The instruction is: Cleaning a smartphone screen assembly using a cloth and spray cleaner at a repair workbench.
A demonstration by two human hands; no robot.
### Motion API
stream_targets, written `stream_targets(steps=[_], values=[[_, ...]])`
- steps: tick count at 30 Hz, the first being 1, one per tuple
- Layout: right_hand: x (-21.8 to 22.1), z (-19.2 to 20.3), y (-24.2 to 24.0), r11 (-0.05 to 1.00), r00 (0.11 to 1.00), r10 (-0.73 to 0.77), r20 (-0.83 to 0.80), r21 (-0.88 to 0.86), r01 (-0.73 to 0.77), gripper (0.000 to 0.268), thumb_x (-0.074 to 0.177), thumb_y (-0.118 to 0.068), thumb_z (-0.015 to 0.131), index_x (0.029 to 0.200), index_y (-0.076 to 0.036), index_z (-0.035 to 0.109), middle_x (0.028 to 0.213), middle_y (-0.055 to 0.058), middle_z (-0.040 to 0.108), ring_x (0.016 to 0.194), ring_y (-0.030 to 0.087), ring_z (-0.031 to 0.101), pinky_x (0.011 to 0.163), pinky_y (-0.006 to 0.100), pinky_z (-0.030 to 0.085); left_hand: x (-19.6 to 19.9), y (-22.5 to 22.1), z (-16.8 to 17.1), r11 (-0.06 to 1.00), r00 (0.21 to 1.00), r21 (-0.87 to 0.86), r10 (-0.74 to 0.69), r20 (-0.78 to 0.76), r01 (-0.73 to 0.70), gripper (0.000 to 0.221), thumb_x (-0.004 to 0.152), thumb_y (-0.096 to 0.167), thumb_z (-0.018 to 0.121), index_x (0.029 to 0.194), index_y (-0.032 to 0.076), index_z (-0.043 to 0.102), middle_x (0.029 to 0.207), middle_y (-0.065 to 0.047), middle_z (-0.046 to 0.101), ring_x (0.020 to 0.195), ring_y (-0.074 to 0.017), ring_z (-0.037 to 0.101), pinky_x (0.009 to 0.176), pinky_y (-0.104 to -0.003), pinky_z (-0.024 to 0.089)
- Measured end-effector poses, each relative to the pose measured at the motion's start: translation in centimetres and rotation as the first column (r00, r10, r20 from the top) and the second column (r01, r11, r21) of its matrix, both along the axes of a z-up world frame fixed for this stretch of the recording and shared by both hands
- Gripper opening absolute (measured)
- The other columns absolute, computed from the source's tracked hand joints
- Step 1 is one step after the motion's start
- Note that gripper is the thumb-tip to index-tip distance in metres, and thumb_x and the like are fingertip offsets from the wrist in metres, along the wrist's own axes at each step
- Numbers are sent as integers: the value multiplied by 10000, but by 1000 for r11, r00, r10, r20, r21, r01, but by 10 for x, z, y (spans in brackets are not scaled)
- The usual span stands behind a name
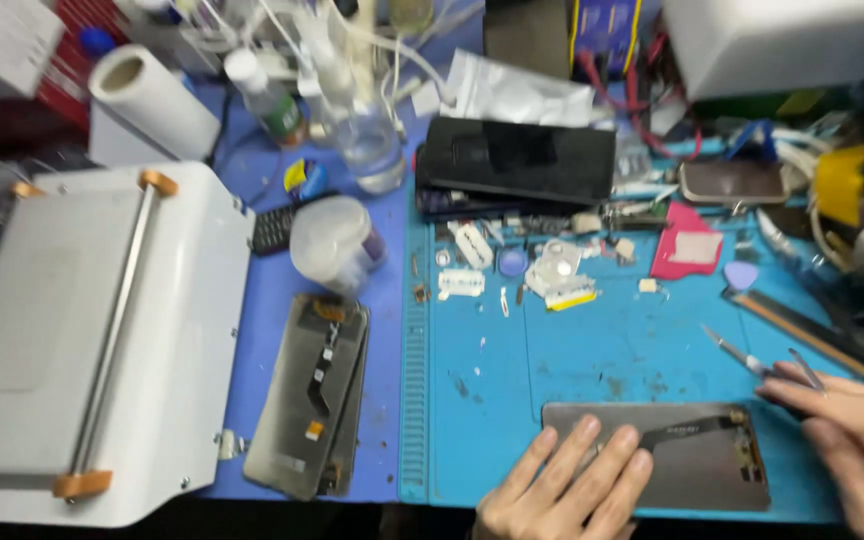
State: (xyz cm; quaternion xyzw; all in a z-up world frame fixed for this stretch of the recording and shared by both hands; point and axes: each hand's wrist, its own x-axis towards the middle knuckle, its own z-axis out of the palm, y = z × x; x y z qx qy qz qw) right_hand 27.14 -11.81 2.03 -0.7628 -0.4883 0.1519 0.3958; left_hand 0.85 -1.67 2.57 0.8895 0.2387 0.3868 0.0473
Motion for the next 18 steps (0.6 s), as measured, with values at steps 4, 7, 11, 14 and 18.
stream_targets(steps=[4,7,11,14,18], values=[[20,0,7,957,786,286,548,-118,-266,429,898,-330,562,1305,-307,694,1023,-118,809,1322,329,645,1136,513,538,-11,-6,-23,997,955,55,-34,-295,52,489,1173,486,364,1544,225,546,1556,46,595,1420,-185,579,1166,-356,438],[5,15,17,964,750,202,630,7,-265,313,850,-325,671,1135,-242,770,919,-90,790,1118,324,730,953,495,583,3,-3,-25,984,993,169,79,-89,-63,316,1116,359,468,1319,293,701,1353,115,737,1238,-121,721,1046,-305,518],[-10,17,12,979,765,98,637,77,-190,161,905,-266,684,1029,-276,787,814,-137,753,993,212,703,864,358,477,1,-4,-5,1000,994,12,-20,-109,22,496,1186,422,306,1338,211,729,1321,28,760,1223,-205,720,964,-376,557],[-21,30,18,983,841,111,529,66,-171,170,861,-192,727,1009,-127,782,881,-14,781,942,229,684,914,340,530,5,-2,-11,990,999,138,22,-31,-18,532,1168,413,266,1274,218,749,1264,34,786,1150,-197,766,913,-361,588],[-26,26,16,988,765,89,638,38,-147,251,854,-299,752,1086,-208,778,953,-94,772,909,208,675,820,346,522,3,-4,-7,986,999,166,17,27,-21,473,1136,383,342,1224,197,768,1249,16,788,1120,-210,784,931,-359,576]])
